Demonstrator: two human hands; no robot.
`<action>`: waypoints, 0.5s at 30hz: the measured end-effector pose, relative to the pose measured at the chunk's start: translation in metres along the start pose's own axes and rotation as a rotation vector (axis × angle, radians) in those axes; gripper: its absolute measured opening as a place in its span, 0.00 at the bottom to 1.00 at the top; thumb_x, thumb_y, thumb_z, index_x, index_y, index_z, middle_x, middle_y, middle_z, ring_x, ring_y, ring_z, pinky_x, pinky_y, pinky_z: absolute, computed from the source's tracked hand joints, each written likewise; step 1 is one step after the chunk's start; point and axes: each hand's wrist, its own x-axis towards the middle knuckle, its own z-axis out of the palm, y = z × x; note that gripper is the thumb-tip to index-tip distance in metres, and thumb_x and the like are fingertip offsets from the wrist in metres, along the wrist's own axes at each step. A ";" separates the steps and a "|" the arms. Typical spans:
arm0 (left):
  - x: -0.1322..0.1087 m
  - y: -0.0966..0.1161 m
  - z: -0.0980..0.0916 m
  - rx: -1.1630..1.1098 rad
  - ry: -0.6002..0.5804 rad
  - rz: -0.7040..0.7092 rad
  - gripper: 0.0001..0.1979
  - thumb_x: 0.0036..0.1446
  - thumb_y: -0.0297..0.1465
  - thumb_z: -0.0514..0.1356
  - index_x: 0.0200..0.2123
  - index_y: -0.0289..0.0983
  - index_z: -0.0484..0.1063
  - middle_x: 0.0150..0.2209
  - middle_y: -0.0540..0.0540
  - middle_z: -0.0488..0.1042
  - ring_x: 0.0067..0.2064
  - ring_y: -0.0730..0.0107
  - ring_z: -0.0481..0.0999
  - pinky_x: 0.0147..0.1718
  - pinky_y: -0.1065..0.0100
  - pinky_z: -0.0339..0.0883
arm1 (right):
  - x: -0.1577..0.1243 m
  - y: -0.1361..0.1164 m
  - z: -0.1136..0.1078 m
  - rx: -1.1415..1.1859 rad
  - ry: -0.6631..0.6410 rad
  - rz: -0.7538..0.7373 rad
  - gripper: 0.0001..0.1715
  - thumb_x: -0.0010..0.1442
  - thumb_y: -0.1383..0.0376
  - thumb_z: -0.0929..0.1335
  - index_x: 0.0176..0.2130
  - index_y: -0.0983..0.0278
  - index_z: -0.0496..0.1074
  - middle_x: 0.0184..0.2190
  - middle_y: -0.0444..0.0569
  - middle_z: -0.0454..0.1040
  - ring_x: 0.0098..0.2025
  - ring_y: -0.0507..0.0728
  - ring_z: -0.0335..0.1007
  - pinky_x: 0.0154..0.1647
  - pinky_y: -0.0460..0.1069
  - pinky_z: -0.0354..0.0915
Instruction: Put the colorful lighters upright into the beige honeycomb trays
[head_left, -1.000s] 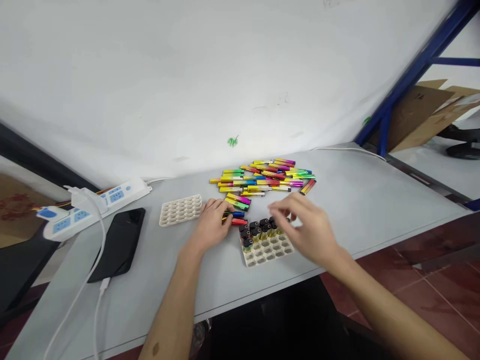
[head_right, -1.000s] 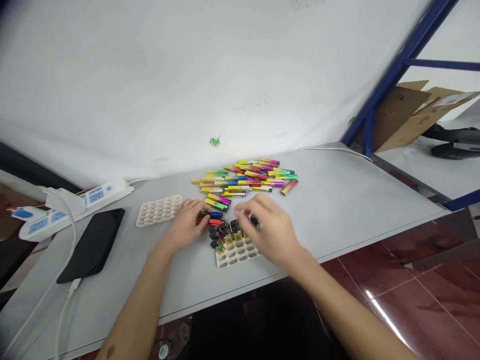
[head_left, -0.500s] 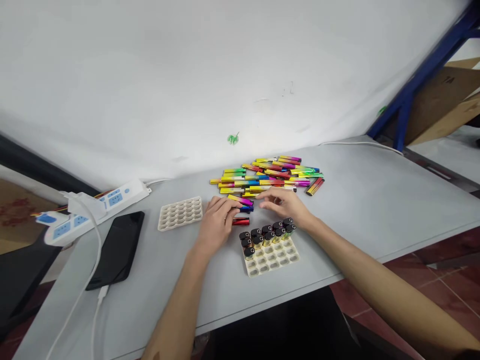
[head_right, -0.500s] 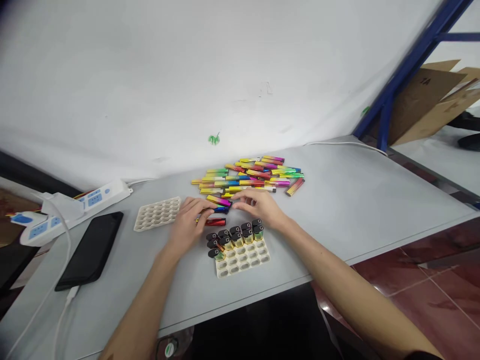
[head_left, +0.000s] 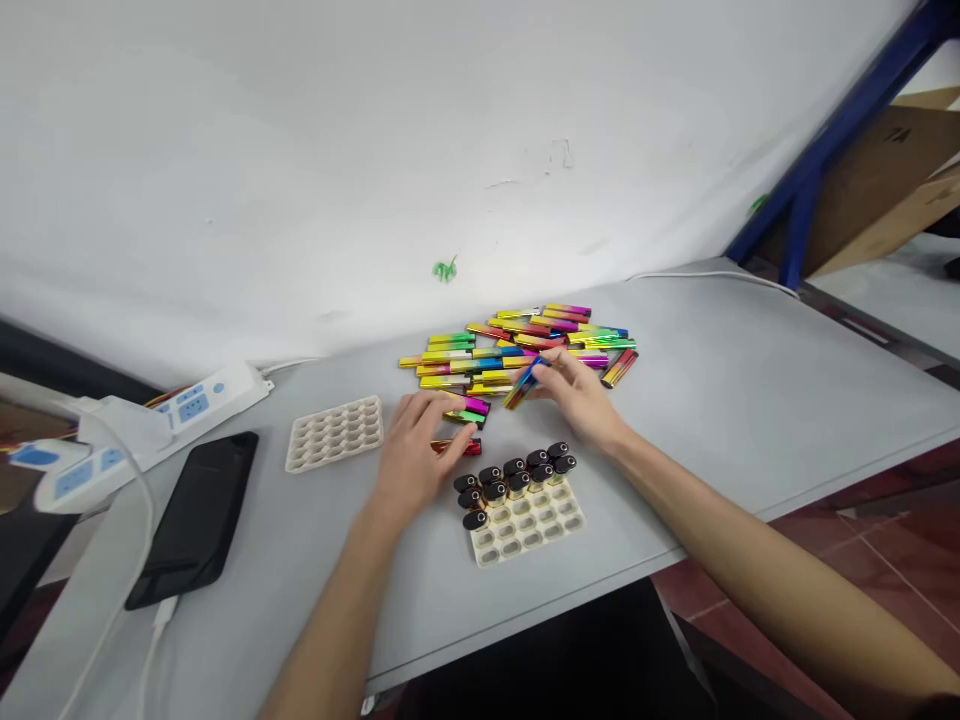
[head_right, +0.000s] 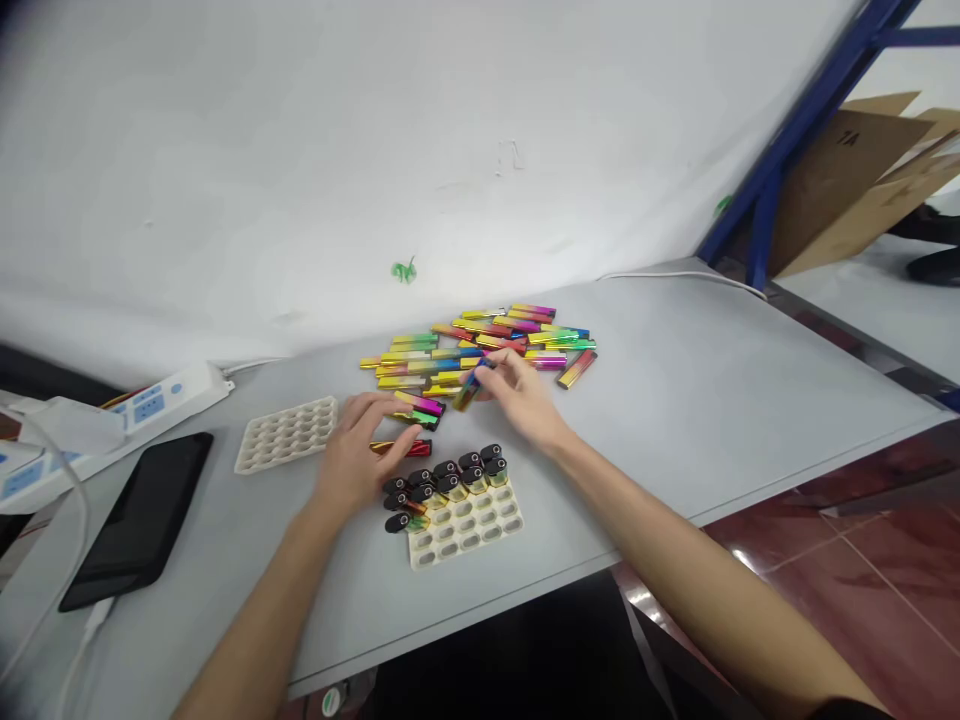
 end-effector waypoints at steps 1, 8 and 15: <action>-0.001 -0.001 -0.002 0.023 -0.043 -0.012 0.06 0.62 0.34 0.62 0.42 0.41 0.72 0.44 0.46 0.74 0.48 0.60 0.71 0.49 0.58 0.66 | 0.001 -0.001 -0.002 0.094 0.029 0.050 0.15 0.61 0.52 0.69 0.38 0.58 0.63 0.30 0.41 0.73 0.30 0.52 0.69 0.35 0.50 0.68; -0.008 -0.010 -0.015 0.104 -0.249 -0.049 0.12 0.59 0.43 0.63 0.40 0.43 0.71 0.43 0.47 0.73 0.48 0.57 0.68 0.47 0.55 0.63 | 0.006 -0.006 -0.011 0.328 0.046 0.296 0.21 0.57 0.46 0.70 0.36 0.58 0.63 0.21 0.36 0.59 0.16 0.46 0.47 0.14 0.42 0.41; -0.012 -0.014 -0.015 0.121 -0.326 -0.051 0.15 0.58 0.46 0.63 0.44 0.43 0.73 0.46 0.46 0.72 0.49 0.56 0.67 0.49 0.54 0.61 | 0.007 -0.006 -0.011 0.270 0.044 0.349 0.34 0.60 0.36 0.60 0.23 0.62 0.61 0.14 0.37 0.52 0.15 0.46 0.41 0.15 0.44 0.39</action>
